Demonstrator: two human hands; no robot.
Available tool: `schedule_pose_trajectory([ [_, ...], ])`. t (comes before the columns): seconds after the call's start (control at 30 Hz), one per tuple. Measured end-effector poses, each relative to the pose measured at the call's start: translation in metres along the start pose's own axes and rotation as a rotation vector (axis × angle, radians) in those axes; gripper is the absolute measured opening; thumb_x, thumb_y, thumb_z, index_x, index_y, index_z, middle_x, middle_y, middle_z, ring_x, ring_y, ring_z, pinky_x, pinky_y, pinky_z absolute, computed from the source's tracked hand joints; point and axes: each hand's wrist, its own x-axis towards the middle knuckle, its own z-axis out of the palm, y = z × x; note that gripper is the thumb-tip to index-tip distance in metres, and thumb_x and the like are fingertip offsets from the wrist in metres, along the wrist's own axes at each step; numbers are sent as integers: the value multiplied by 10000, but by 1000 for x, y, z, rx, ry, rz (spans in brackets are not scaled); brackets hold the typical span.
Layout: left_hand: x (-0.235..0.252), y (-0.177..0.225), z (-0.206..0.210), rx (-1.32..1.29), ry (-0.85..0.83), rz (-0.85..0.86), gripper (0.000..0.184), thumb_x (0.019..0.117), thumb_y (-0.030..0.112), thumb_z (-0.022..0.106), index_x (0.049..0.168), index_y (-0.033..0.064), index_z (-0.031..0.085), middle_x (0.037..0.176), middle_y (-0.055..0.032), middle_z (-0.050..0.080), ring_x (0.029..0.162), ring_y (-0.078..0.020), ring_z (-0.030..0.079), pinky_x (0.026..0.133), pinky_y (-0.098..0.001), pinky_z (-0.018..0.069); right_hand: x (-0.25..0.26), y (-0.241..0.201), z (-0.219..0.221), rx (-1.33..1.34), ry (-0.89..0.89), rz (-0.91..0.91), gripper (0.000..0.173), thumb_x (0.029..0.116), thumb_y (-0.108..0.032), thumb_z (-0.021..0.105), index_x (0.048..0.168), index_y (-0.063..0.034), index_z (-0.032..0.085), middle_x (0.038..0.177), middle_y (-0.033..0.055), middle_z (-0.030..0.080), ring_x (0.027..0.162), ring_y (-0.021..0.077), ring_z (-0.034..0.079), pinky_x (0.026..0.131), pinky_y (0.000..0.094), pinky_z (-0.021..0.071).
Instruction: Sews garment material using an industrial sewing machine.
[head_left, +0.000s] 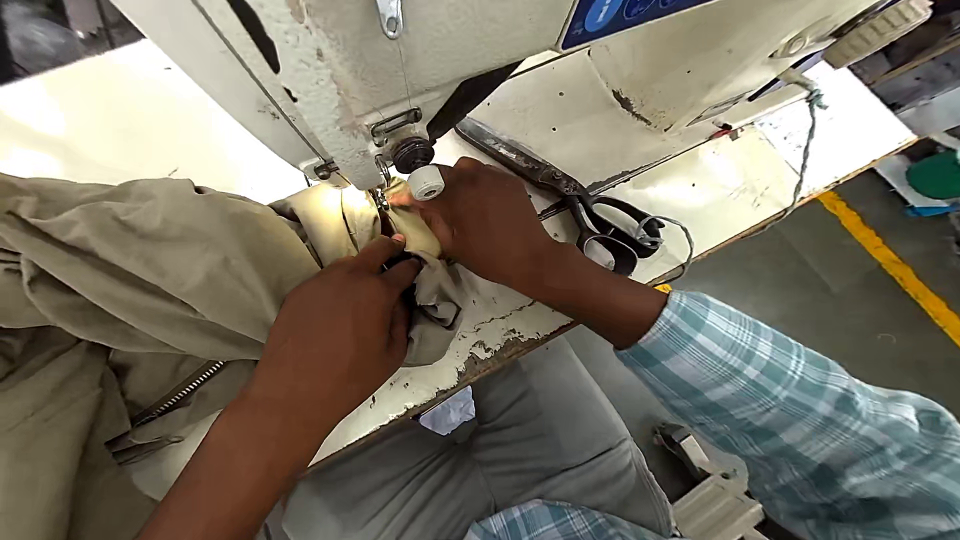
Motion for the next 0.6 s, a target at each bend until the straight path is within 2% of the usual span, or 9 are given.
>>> schedule_pose_trajectory([
  [0.1, 0, 0, -2, 3, 1, 7, 332, 893, 142, 601, 1182, 125, 762, 1364, -73, 640, 955, -300, 708, 698, -504, 583, 4, -1, -4, -33, -57, -43, 229, 1040, -261, 565, 1091, -177, 772, 938, 50, 674, 863, 272, 632, 649, 401, 497],
  [0.23, -1, -1, -1, -3, -6, 32, 345, 902, 149, 577, 1198, 110, 752, 1335, -92, 650, 988, -311, 709, 719, -514, 587, -2, -6, -13, -125, -176, -99, 270, 1072, -256, 514, 1159, -165, 753, 1062, 70, 664, 929, 281, 620, 684, 392, 482],
  [0.33, 0, -5, -3, -4, -21, 54, 367, 893, 164, 560, 1203, 109, 749, 1342, -89, 647, 970, -303, 708, 715, -507, 586, 2, -8, -15, -147, -224, -106, 273, 1076, -248, 504, 1138, -143, 748, 1065, 83, 648, 920, 282, 620, 670, 390, 476],
  [0.5, 3, -9, -5, -1, -14, 64, 387, 869, 178, 559, 1201, 139, 756, 1300, -72, 657, 887, -260, 712, 646, -466, 583, 7, -9, -14, -123, -215, -71, 286, 1072, -276, 511, 1157, -165, 760, 1088, 62, 652, 919, 263, 618, 655, 376, 482],
  [0.6, 7, -14, -7, -9, -23, 82, 387, 860, 173, 560, 1196, 152, 751, 1282, -58, 657, 840, -238, 709, 604, -454, 575, 9, -8, -12, -130, -200, -66, 272, 1064, -266, 527, 1154, -161, 761, 1080, 78, 650, 924, 271, 626, 665, 380, 488],
])
